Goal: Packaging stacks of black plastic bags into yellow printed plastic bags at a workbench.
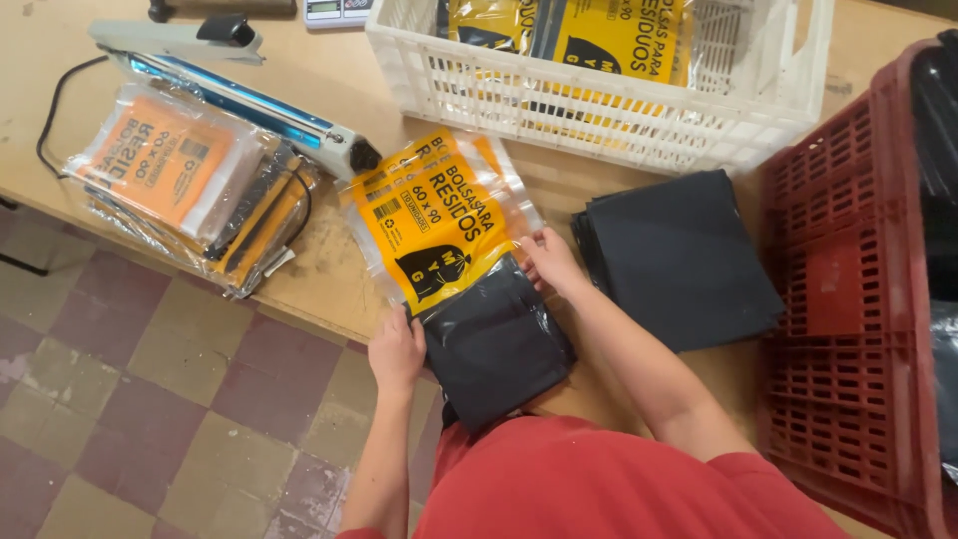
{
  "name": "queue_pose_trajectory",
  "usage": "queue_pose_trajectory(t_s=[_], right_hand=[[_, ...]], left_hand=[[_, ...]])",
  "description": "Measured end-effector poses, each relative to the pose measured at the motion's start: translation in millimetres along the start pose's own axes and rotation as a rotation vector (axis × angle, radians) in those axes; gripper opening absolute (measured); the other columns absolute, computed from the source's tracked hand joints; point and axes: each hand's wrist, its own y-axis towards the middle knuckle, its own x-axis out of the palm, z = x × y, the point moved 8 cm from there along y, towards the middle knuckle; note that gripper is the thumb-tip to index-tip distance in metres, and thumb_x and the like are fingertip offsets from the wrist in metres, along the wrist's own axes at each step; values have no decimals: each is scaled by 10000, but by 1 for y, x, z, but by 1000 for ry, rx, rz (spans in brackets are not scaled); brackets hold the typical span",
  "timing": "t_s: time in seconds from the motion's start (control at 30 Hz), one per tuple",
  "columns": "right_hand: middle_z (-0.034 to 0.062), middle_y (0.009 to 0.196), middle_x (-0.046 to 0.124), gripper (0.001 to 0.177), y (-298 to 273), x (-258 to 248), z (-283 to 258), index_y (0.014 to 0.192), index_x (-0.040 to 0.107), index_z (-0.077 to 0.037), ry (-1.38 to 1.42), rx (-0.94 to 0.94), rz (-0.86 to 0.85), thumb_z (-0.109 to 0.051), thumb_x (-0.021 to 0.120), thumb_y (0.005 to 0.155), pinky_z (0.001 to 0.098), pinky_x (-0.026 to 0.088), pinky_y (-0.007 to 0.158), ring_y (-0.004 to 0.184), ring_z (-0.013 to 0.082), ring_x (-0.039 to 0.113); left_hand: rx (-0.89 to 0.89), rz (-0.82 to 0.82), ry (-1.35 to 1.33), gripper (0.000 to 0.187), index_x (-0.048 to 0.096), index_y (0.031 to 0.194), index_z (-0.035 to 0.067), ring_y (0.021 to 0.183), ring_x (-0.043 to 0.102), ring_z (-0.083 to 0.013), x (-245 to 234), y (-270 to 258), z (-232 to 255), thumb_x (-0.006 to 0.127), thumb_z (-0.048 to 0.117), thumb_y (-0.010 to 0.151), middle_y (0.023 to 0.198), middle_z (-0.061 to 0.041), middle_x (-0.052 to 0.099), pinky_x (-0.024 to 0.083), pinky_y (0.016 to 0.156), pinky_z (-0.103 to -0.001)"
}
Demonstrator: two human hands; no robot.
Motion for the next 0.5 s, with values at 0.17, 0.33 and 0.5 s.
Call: queue_pose_trajectory(t_s=[0.17, 0.33, 0.5], right_hand=[[138, 636, 643, 180, -15, 0, -2, 952, 652, -31, -89, -24, -56, -202, 596, 947, 262, 503, 271, 411, 196, 589], [171, 696, 653, 187, -53, -13, 21, 926, 673, 3, -163, 32, -77, -170, 605, 942, 276, 519, 284, 433, 224, 608], [217, 930, 722, 214, -72, -23, -20, 1092, 645, -58, -305, -29, 60, -224, 621, 959, 367, 549, 390, 505, 288, 670]], left_hand=[[92, -102, -25, 218, 602, 1107, 125, 744, 684, -241, 0, -12, 7, 602, 203, 904, 813, -56, 624, 571, 655, -333], [168, -288, -145, 210, 583, 1133, 137, 843, 705, -227, -1, -44, 15, 589, 192, 931, 926, -57, 665, 569, 714, -300], [112, -290, -205, 265, 573, 1219, 124, 918, 684, -228, -7, -43, 14, 580, 193, 963, 979, -72, 654, 561, 800, -298]])
